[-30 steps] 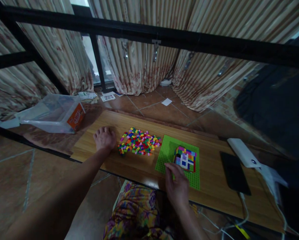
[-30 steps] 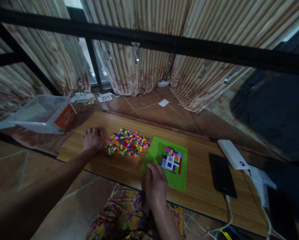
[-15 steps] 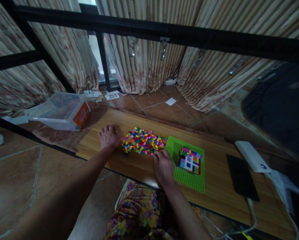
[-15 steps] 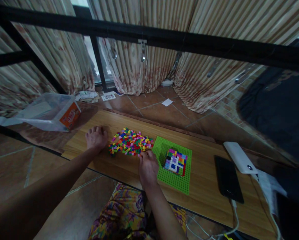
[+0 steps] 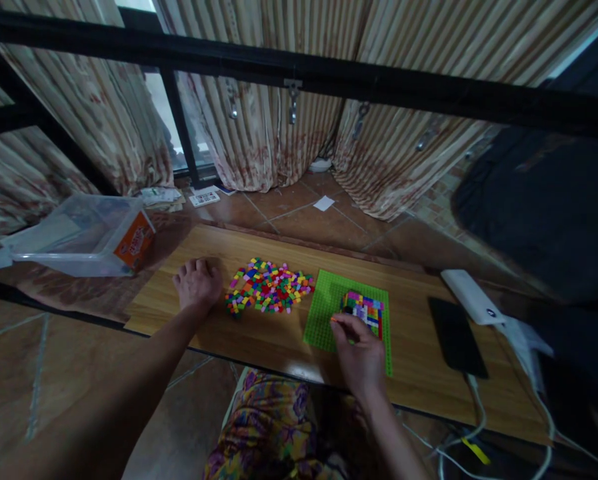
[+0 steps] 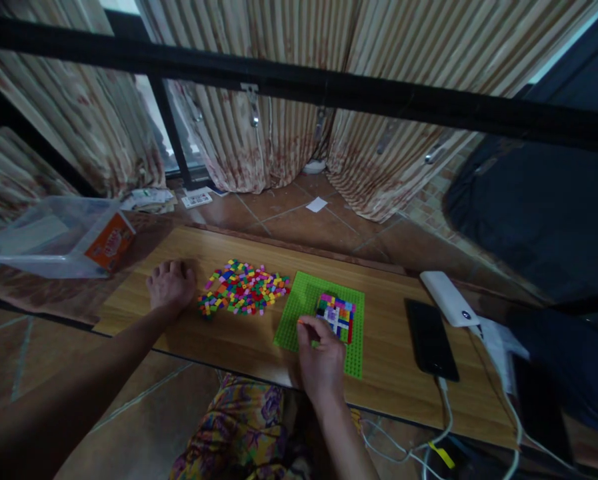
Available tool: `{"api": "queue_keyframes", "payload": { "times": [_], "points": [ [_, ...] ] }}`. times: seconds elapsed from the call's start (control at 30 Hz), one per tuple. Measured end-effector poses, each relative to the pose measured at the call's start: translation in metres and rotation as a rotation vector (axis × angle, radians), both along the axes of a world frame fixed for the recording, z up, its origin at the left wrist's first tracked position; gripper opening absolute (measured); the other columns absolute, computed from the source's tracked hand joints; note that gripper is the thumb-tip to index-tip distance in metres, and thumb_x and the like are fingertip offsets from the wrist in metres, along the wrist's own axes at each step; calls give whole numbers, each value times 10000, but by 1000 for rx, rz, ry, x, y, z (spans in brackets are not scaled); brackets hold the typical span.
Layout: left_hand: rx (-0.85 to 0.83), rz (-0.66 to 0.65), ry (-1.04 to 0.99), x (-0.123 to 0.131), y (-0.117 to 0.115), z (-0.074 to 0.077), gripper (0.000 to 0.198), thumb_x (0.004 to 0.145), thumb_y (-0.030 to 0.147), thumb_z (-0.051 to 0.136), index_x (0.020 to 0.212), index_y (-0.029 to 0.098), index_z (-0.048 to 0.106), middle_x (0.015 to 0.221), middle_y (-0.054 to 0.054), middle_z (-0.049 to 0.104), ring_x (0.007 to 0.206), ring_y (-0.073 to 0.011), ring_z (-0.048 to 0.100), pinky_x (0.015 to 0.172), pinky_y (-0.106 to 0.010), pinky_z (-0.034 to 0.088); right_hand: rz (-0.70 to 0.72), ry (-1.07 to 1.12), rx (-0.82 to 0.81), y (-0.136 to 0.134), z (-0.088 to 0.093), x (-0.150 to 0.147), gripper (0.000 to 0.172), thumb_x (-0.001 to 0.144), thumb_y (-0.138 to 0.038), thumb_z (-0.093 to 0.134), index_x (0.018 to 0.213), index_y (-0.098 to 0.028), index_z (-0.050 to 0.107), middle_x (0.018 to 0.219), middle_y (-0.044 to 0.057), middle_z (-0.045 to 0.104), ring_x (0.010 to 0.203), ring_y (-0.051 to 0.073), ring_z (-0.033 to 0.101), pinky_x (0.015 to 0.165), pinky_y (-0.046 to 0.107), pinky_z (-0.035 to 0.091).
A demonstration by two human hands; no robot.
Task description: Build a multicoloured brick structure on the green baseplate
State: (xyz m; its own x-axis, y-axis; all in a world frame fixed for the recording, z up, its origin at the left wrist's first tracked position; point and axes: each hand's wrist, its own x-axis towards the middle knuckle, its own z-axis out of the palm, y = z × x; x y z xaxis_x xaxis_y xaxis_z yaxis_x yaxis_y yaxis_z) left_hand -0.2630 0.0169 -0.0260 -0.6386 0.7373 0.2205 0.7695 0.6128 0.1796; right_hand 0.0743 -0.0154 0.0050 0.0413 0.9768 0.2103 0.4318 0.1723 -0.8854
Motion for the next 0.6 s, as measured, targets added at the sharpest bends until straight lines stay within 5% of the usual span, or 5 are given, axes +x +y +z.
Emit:
{"api": "queue_keyframes", "payload": {
  "times": [0.23,0.6],
  "points": [
    [-16,0,23,-1,0,1,456,897,367,322,1203,138,572,1247,-181,574,1162,-344,480,959,-472,366,-183,-189,105,33,3,53,289,842,-386,551,923,-184,740,946,95,734,803,215,670,726,333,500],
    [-20,3,24,-1,0,1,449,892,369,326,1164,127,588,1233,-193,572,1144,-348,485,936,-479,376,-168,-429,115,49,-6,50,363,857,-393,473,925,-164,746,912,116,729,803,240,650,750,356,467]
  ]
}}
